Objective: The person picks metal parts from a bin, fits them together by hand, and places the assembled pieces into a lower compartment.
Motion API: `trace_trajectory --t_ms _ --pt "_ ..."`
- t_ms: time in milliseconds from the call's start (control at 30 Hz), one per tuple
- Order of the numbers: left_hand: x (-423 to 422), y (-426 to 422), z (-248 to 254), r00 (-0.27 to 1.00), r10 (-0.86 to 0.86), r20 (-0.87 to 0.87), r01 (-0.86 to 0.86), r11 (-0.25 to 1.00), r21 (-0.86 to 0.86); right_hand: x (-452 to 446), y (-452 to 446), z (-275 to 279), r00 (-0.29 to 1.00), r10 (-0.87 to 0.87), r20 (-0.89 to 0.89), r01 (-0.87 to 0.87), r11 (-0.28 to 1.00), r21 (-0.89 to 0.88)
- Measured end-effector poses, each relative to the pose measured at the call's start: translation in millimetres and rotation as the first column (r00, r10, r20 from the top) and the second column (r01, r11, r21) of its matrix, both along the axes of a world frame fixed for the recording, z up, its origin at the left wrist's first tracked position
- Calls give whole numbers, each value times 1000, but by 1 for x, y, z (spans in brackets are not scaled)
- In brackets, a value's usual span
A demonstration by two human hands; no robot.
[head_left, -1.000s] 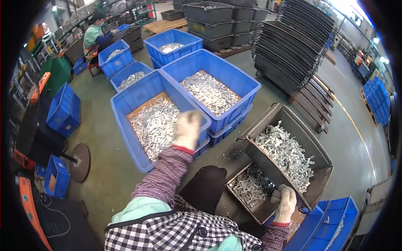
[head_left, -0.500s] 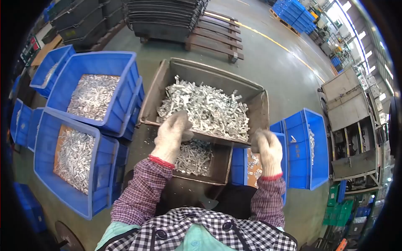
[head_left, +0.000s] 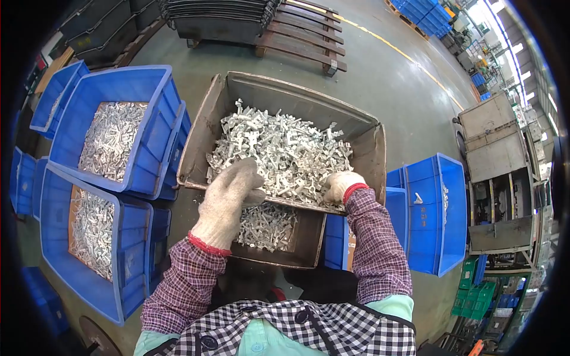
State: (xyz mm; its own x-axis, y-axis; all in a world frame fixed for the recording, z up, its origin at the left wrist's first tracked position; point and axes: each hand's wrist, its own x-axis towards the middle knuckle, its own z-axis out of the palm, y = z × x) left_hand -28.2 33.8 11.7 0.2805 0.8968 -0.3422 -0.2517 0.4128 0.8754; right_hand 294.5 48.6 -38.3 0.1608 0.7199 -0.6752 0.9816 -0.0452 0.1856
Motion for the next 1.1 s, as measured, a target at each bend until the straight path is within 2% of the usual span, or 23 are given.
trace_trajectory --t_ms 100,200,267,333,367,400,433,467,533,567,600,700,833,933,967,1000,1067,1100 --pt "-1 0 5 999 -29 -18 29 1000 -10 -7 2 -14 1000 -2 30 2 1000 -5" --pt "0 -1 7 999 -32 -19 32 999 -17 9 -8 -3 990 -73 -123 86 990 107" --pt "-2 -3 7 999 -33 -10 32 999 -27 13 -18 38 914 -243 -325 295 948 120" --pt "-2 -3 9 1000 -26 -8 26 1000 -4 24 -28 48 720 -420 -553 609 764 213" --pt "-3 -4 10 1000 -22 -7 22 1000 8 28 -32 48 639 -344 -689 678 675 292" --pt "-3 -4 10 1000 -27 -6 27 1000 2 23 -33 52 312 -395 -864 865 495 86" --pt "-3 -5 8 999 -32 -6 32 999 -3 18 -36 56 237 -352 -906 889 453 56" --pt "-3 -7 7 999 -38 -5 37 999 -9 12 -38 60 160 -303 -940 910 414 22" --pt "-1 -10 4 999 -54 11 54 998 -17 0 -42 52 183 -250 -951 917 392 74" --pt "0 -10 -1 998 -61 18 61 998 -22 -8 -42 46 -12 -216 -976 926 366 -92" --pt "0 -11 -4 997 -68 25 68 997 -26 2 -36 25 -75 -248 -966 906 388 -170" --pt "-3 -9 -11 997 -67 38 67 998 -11 -19 -30 13 -128 -236 -963 916 344 -206" --pt "-5 -13 -12 996 -69 59 70 997 -27 -35 -28 0 -219 -97 -971 892 383 -240" --pt "-7 -14 -3 994 -92 59 95 994 -60 -40 -18 1 -485 -97 -869 766 432 -476" --pt "-6 -13 -3 994 -94 60 98 993 -71 -39 -12 -3 -634 -119 -764 631 491 -600" --pt "-5 -13 -2 993 -97 61 101 991 -82 -67 -10 14 -460 -179 -870 804 330 -494" --pt "-3 -13 -1 993 -79 88 87 992 -88 -73 -4 5 -256 -354 -900 813 426 -398" --pt "-3 -15 0 993 -71 95 79 993 -83 -73 -3 14 -102 -457 -884 739 559 -375"
